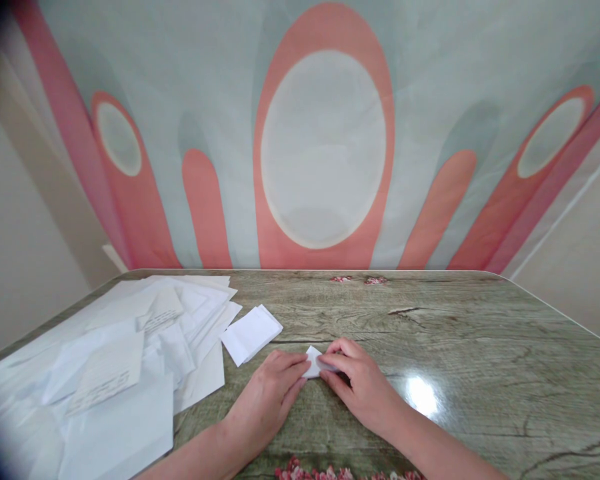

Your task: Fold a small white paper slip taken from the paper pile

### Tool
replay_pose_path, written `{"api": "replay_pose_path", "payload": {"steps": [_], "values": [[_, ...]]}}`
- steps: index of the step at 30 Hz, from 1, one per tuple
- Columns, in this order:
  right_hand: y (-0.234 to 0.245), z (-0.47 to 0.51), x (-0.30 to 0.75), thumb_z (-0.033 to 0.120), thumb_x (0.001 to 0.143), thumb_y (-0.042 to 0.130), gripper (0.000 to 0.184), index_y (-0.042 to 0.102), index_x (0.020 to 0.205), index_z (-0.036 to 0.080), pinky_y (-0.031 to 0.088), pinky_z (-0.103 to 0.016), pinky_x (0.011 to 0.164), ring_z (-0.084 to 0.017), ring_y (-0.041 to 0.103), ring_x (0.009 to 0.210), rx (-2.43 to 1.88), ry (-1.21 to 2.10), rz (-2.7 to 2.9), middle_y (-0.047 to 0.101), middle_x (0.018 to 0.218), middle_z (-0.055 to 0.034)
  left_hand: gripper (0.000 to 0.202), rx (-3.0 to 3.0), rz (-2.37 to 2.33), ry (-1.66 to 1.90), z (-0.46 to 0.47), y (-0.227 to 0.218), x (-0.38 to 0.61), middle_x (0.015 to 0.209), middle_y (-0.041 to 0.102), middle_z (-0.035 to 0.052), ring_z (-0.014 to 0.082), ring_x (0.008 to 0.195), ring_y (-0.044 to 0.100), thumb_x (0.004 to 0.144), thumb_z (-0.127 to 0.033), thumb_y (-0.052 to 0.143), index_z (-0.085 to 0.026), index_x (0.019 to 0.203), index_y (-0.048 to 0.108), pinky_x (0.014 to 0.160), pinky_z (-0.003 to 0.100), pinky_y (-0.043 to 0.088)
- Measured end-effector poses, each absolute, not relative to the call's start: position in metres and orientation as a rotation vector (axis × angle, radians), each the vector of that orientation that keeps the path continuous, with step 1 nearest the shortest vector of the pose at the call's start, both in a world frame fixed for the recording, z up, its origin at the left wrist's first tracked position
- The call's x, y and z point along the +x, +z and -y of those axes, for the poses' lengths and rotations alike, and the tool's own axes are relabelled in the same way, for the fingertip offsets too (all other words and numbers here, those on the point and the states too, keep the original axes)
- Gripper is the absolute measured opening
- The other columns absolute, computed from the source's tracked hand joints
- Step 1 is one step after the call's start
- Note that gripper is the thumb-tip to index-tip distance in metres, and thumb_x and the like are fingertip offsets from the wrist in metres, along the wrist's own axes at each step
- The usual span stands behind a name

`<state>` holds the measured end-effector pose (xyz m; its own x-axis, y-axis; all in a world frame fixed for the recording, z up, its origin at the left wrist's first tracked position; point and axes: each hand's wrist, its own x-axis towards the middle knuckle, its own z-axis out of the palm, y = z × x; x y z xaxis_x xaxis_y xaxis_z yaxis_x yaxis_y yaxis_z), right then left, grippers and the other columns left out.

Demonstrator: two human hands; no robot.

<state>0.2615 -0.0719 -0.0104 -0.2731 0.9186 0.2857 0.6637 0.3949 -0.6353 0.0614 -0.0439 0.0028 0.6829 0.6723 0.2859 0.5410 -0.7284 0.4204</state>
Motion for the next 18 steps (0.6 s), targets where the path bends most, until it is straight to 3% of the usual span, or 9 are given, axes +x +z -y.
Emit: {"api": "replay_pose_path", "payload": {"steps": [12,18], "values": [[-0.008,0.074,0.261,0.019,0.092,0.046,0.026,0.064,0.110,0.025,0.045,-0.036,0.079,-0.020,0.052,0.091,-1.319,0.240,2.136,0.061,0.096,-0.0065,0.025,2.709,-1.015,0.481,0.046,0.008,0.063,0.112,0.061,0.0050,0.0235,0.100,0.052,0.088,-0.013,0.050,-0.018,0.111,0.060,0.091,0.041,0.045],[-0.008,0.082,0.263,0.016,0.091,0.048,0.027,0.062,0.113,0.021,0.044,-0.041,0.084,-0.023,0.052,0.099,-1.286,-0.031,2.264,0.066,0.101,-0.0072,0.025,2.740,-1.048,0.466,0.048,0.008,0.064,0.112,0.061,0.0048,0.0238,0.100,0.052,0.088,-0.017,0.051,-0.020,0.112,0.059,0.090,0.041,0.045]]}}
